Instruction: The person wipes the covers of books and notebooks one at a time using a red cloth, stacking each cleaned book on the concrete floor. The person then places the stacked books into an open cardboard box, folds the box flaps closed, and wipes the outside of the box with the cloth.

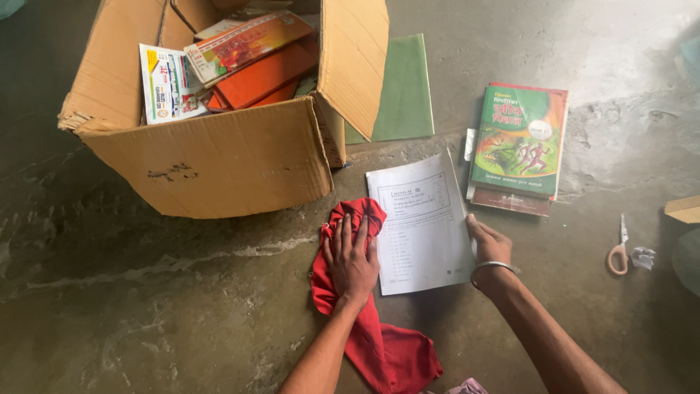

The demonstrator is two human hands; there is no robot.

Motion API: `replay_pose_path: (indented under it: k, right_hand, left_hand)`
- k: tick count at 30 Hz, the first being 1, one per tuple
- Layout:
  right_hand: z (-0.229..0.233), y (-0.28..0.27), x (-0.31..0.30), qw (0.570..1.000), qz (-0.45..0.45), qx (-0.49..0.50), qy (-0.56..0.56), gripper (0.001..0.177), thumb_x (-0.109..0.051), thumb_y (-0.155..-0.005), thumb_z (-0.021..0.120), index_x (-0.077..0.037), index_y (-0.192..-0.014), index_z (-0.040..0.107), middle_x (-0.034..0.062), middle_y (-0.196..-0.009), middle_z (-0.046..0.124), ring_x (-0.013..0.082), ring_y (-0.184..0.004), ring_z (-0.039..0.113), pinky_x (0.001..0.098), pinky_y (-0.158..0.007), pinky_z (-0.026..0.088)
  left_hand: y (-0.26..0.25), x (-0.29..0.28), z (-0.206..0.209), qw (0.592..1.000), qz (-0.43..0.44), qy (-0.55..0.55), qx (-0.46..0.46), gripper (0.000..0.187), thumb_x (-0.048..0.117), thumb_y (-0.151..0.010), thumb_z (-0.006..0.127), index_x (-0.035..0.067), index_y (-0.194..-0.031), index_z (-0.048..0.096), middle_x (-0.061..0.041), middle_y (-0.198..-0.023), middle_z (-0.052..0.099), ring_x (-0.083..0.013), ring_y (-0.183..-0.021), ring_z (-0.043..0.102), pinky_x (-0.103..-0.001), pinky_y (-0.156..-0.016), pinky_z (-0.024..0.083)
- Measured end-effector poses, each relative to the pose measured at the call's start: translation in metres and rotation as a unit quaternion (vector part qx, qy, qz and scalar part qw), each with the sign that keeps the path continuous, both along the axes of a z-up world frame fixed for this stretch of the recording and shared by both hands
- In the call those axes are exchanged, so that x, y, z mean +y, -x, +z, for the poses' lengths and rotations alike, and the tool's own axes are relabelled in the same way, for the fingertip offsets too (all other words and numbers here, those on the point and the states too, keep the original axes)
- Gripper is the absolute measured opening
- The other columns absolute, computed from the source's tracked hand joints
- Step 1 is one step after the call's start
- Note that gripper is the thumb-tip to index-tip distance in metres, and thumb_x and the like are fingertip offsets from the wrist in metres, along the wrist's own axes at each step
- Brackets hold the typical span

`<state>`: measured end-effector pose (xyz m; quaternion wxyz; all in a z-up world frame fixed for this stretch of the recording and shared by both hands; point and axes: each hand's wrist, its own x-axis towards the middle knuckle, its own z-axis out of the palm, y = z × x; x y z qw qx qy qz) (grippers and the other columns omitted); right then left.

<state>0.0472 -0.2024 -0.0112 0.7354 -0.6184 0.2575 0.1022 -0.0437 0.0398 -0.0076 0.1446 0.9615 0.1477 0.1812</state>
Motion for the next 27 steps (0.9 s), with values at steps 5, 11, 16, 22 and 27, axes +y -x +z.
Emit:
replay_pose_path:
  k: [5,11,16,22,27]
  right_hand:
    - [0.007,-0.003,-0.002,0.985,0.043,-0.085,0.141,0.036,-0.020,-0.090,0.078,0.007,-0.114,0.076,0.0104,-0.095,0.077,0.0135,-0.079,0.067,0.0277,-0.074,0.053]
    - [-0.003,-0.008,-0.006,0.998,0.012,-0.020,0.054,0.030,-0.023,-0.090,0.082,0.005,-0.101,0.075,0.0081,-0.082,0.071,0.0129,-0.068,0.059,0.0282,-0.061,0.047]
    - [-0.008,-0.009,-0.005,0.994,-0.017,-0.058,0.095,0.033,-0.025,-0.092,0.082,0.007,-0.095,0.074,0.0086,-0.081,0.071,0.0132,-0.067,0.060,0.0289,-0.063,0.050]
    - [0.030,-0.014,-0.002,0.914,0.015,-0.233,0.331,0.021,-0.018,-0.094,0.078,0.002,-0.102,0.076,0.0137,-0.091,0.077,0.0178,-0.079,0.072,0.0325,-0.076,0.057]
    - [0.066,-0.018,-0.001,0.882,0.050,-0.243,0.402,0.017,-0.013,-0.095,0.074,-0.003,-0.108,0.078,0.0162,-0.095,0.078,0.0236,-0.080,0.075,0.0349,-0.075,0.057]
  left_hand:
    - [0.000,0.001,0.001,1.000,0.000,0.000,0.007,0.050,0.036,-0.095,0.060,0.023,-0.143,0.060,-0.011,-0.155,0.048,-0.0293,-0.144,0.042,-0.058,-0.119,0.025]
    - [0.000,0.000,0.001,1.000,0.002,-0.002,0.012,0.048,0.037,-0.096,0.060,0.023,-0.142,0.060,-0.011,-0.154,0.048,-0.0297,-0.144,0.042,-0.058,-0.119,0.024]
    - [0.000,0.000,0.000,1.000,0.000,0.002,0.007,0.048,0.036,-0.096,0.059,0.022,-0.142,0.060,-0.011,-0.154,0.048,-0.0295,-0.144,0.042,-0.058,-0.119,0.024]
    - [0.000,0.001,-0.002,1.000,0.003,0.006,0.010,0.049,0.034,-0.094,0.060,0.024,-0.142,0.060,-0.010,-0.154,0.049,-0.0290,-0.144,0.041,-0.058,-0.119,0.023]
    - [-0.001,0.001,-0.003,1.000,0.003,0.003,0.009,0.048,0.035,-0.095,0.060,0.023,-0.141,0.060,-0.010,-0.154,0.048,-0.0289,-0.145,0.041,-0.058,-0.120,0.023]
